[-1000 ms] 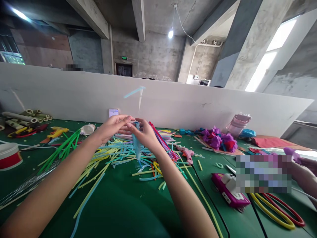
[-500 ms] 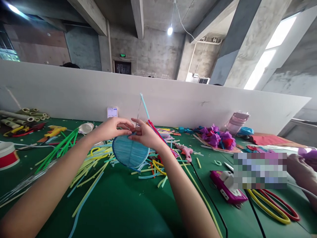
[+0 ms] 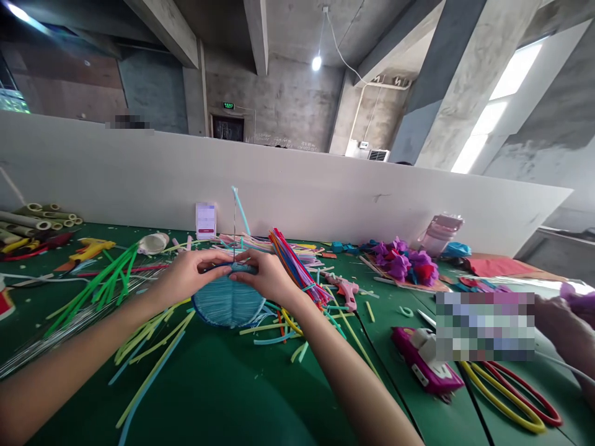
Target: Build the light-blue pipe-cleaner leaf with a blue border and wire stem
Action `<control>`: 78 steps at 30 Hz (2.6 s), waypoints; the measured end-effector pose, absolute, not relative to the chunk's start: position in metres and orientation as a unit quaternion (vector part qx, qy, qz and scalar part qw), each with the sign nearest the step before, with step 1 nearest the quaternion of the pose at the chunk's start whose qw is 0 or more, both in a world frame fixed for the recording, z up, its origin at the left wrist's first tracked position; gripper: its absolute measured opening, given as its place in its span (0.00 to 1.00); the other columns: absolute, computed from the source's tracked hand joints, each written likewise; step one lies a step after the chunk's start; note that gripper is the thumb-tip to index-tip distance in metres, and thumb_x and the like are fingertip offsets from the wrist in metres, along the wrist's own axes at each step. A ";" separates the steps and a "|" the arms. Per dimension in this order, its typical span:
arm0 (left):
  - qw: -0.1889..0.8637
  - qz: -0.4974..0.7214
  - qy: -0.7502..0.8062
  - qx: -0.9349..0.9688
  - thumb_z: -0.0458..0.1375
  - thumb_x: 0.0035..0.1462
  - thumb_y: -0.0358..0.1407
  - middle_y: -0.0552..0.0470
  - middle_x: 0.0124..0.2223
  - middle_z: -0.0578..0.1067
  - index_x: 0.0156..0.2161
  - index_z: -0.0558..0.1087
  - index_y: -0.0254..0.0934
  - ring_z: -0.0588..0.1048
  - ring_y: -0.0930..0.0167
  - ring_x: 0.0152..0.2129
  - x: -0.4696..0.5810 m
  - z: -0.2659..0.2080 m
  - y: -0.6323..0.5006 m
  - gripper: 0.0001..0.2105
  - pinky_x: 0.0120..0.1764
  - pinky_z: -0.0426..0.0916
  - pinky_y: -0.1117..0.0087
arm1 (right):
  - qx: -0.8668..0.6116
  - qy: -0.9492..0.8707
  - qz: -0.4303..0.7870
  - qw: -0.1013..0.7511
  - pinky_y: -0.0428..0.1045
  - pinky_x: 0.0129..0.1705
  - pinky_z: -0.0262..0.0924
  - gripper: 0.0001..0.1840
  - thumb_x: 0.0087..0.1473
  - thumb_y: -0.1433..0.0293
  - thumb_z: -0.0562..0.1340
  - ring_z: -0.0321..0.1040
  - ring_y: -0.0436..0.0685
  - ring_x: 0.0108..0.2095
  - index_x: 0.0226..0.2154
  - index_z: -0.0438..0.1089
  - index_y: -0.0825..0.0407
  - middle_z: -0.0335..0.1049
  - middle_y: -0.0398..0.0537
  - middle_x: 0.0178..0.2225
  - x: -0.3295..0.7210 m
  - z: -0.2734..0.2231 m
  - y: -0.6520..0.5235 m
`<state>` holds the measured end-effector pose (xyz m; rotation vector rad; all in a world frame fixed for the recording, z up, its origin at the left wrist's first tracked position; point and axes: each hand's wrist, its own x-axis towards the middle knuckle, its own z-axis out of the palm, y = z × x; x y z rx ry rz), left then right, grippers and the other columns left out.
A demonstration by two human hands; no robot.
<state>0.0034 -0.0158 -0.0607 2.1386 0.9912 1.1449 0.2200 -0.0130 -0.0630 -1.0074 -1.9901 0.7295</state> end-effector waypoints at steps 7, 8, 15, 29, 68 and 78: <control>0.389 0.487 0.366 0.691 0.66 0.54 0.44 0.49 0.39 0.82 0.37 0.81 0.39 0.79 0.63 0.38 0.002 -0.070 -0.028 0.11 0.43 0.72 0.67 | -0.357 -0.773 0.310 0.423 0.51 0.45 0.65 0.20 0.53 0.54 0.68 0.74 0.59 0.41 0.40 0.78 0.53 0.79 0.49 0.39 0.213 -0.069 -0.025; 0.397 0.491 0.367 0.683 0.66 0.53 0.44 0.49 0.38 0.82 0.37 0.81 0.39 0.79 0.63 0.38 0.003 -0.070 -0.029 0.11 0.43 0.72 0.67 | -0.358 -0.770 0.304 0.431 0.52 0.46 0.65 0.20 0.53 0.54 0.68 0.74 0.59 0.42 0.40 0.79 0.53 0.79 0.49 0.39 0.212 -0.071 -0.026; 0.346 0.551 0.375 0.660 0.66 0.54 0.44 0.50 0.40 0.80 0.39 0.79 0.39 0.77 0.65 0.40 0.009 -0.084 -0.034 0.11 0.43 0.69 0.70 | -0.381 -0.722 0.274 0.508 0.51 0.46 0.65 0.17 0.54 0.55 0.68 0.75 0.59 0.43 0.39 0.76 0.51 0.79 0.47 0.40 0.199 -0.089 -0.030; 0.279 0.554 0.389 0.681 0.65 0.55 0.47 0.50 0.39 0.83 0.36 0.81 0.40 0.79 0.64 0.38 0.002 -0.094 -0.033 0.12 0.43 0.71 0.69 | -0.382 -0.785 0.126 0.471 0.52 0.53 0.63 0.14 0.66 0.61 0.55 0.70 0.58 0.51 0.49 0.65 0.50 0.72 0.53 0.50 0.191 -0.103 -0.047; 0.570 0.641 0.406 0.315 0.72 0.44 0.37 0.48 0.36 0.83 0.41 0.79 0.36 0.81 0.64 0.31 -0.021 -0.110 -0.006 0.17 0.34 0.75 0.67 | -0.712 -0.695 0.051 0.089 0.60 0.50 0.69 0.20 0.63 0.61 0.62 0.71 0.60 0.49 0.54 0.68 0.53 0.69 0.53 0.54 0.294 -0.080 0.098; 0.584 0.631 0.416 0.296 0.69 0.49 0.35 0.45 0.36 0.83 0.41 0.79 0.34 0.81 0.62 0.31 -0.021 -0.110 -0.007 0.14 0.32 0.76 0.65 | -0.730 -0.681 0.041 0.044 0.59 0.50 0.69 0.20 0.62 0.61 0.63 0.71 0.60 0.50 0.54 0.68 0.53 0.69 0.54 0.54 0.290 -0.081 0.102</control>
